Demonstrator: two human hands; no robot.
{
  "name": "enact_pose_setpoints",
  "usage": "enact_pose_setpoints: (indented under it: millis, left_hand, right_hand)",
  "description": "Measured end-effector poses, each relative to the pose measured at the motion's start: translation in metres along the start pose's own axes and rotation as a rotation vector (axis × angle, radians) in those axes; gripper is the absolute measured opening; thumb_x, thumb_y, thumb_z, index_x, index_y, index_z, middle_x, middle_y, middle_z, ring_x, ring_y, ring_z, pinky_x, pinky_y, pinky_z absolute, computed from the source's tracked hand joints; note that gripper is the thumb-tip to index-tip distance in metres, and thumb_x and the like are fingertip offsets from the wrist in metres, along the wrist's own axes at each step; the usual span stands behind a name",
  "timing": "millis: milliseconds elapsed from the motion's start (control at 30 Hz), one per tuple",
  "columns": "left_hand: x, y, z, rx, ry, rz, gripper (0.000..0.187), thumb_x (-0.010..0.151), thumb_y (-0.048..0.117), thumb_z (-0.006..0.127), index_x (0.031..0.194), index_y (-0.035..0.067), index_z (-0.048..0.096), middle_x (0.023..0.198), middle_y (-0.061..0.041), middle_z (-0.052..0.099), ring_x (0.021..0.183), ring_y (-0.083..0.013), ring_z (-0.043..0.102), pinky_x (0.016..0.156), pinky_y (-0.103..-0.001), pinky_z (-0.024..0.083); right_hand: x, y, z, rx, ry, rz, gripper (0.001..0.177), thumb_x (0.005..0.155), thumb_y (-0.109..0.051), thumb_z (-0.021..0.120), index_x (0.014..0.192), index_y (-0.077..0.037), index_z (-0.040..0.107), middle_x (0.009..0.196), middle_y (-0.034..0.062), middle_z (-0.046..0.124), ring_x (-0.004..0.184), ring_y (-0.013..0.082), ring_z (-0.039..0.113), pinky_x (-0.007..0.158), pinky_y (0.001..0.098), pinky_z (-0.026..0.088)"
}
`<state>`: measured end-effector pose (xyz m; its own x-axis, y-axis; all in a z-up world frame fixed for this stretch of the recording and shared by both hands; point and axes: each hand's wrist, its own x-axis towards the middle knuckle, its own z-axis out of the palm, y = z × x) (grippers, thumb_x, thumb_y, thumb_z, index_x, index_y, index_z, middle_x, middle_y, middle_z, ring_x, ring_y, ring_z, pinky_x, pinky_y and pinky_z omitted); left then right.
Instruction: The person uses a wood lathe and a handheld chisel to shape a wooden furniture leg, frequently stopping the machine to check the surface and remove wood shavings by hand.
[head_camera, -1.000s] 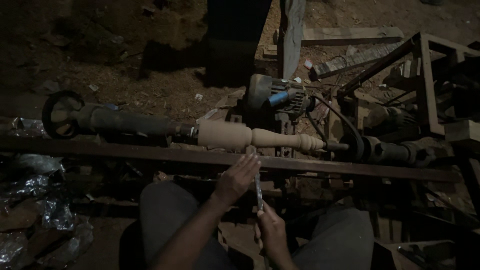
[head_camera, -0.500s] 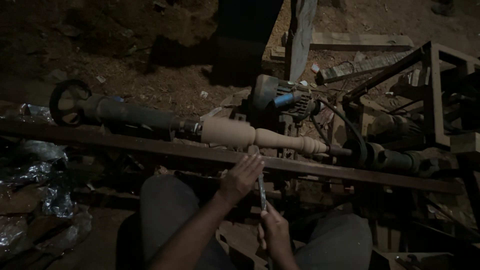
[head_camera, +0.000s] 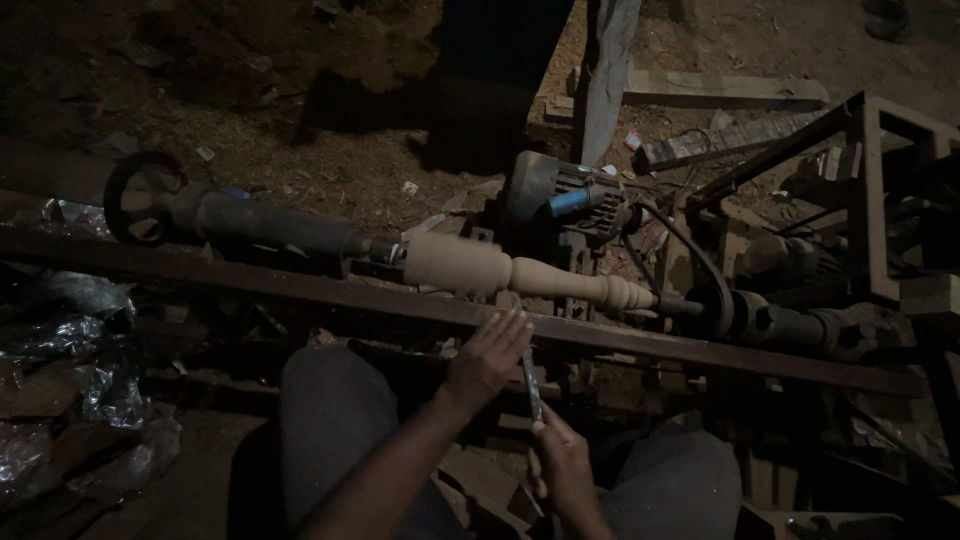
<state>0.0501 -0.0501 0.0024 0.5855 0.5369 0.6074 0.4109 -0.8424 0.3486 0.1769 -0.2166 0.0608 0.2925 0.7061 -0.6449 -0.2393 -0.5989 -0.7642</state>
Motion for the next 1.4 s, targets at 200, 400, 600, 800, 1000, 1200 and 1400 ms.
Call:
enact_pose_setpoints:
  millis: [200,400,600,800,1000,1200,1400]
  left_hand:
    - [0.001,0.006,0.008,0.024,-0.01,-0.03,0.05,0.091,-0.002,0.061,0.14,-0.005,0.06,0.146,-0.024,0.061,0.139,-0.0348,0.057,0.121,-0.05,0.042]
    - [0.003,0.013,0.009,0.03,-0.011,-0.06,0.046,0.094,0.001,0.063,0.139,-0.007,0.06,0.143,-0.026,0.061,0.136,-0.0376,0.059,0.12,-0.051,0.043]
    - [0.002,0.02,0.018,0.058,0.028,-0.098,0.044,0.098,0.004,0.063,0.141,-0.006,0.06,0.144,-0.024,0.062,0.137,-0.0369,0.058,0.12,-0.05,0.043]
    - [0.001,0.025,0.02,0.032,0.009,-0.124,0.047,0.096,0.003,0.061,0.143,-0.005,0.058,0.146,-0.025,0.059,0.139,-0.0385,0.056,0.119,-0.05,0.042]
    - [-0.007,0.007,0.001,-0.042,-0.074,-0.048,0.046,0.099,0.006,0.06,0.143,-0.004,0.057,0.148,-0.025,0.057,0.141,-0.0396,0.053,0.12,-0.053,0.041]
    - [-0.005,-0.03,-0.023,-0.162,-0.197,0.149,0.053,0.095,0.013,0.071,0.143,-0.003,0.056,0.149,-0.023,0.057,0.141,-0.0385,0.052,0.119,-0.053,0.04]
    - [0.005,-0.044,-0.031,-0.149,-0.232,0.23,0.059,0.091,0.013,0.078,0.143,-0.004,0.056,0.148,-0.023,0.056,0.141,-0.0375,0.052,0.121,-0.052,0.039]
  right_hand:
    - [0.0,-0.009,-0.012,-0.056,-0.016,0.021,0.057,0.102,-0.028,0.051,0.155,-0.005,0.05,0.05,0.0059,0.053,0.033,0.0132,0.04,0.036,0.0298,0.036]
    - [0.003,-0.013,-0.024,-0.116,-0.042,-0.014,0.06,0.103,-0.032,0.052,0.157,-0.007,0.045,0.05,0.0062,0.052,0.033,0.0137,0.04,0.036,0.0307,0.037]
    - [0.008,-0.013,-0.035,-0.1,-0.057,0.02,0.061,0.101,-0.03,0.053,0.157,-0.006,0.046,0.052,0.0067,0.051,0.034,0.0145,0.039,0.037,0.0319,0.037]
    - [0.006,-0.02,-0.045,-0.064,-0.107,0.029,0.061,0.102,-0.03,0.055,0.157,-0.006,0.046,0.054,0.0063,0.051,0.036,0.0137,0.038,0.037,0.0322,0.037]
    - [-0.018,-0.026,0.002,-0.001,-0.007,0.149,0.065,0.1,-0.029,0.056,0.161,-0.015,0.037,0.058,0.0089,0.056,0.037,0.0164,0.041,0.04,0.0333,0.039]
    - [-0.037,-0.026,0.055,0.159,0.044,0.088,0.067,0.101,-0.027,0.054,0.163,-0.018,0.032,0.059,0.0079,0.06,0.043,0.0147,0.05,0.045,0.0307,0.043]
    - [-0.035,-0.026,0.065,0.146,0.028,0.005,0.066,0.101,-0.022,0.051,0.164,-0.014,0.033,0.056,0.0026,0.052,0.044,0.0107,0.044,0.045,0.0293,0.041]
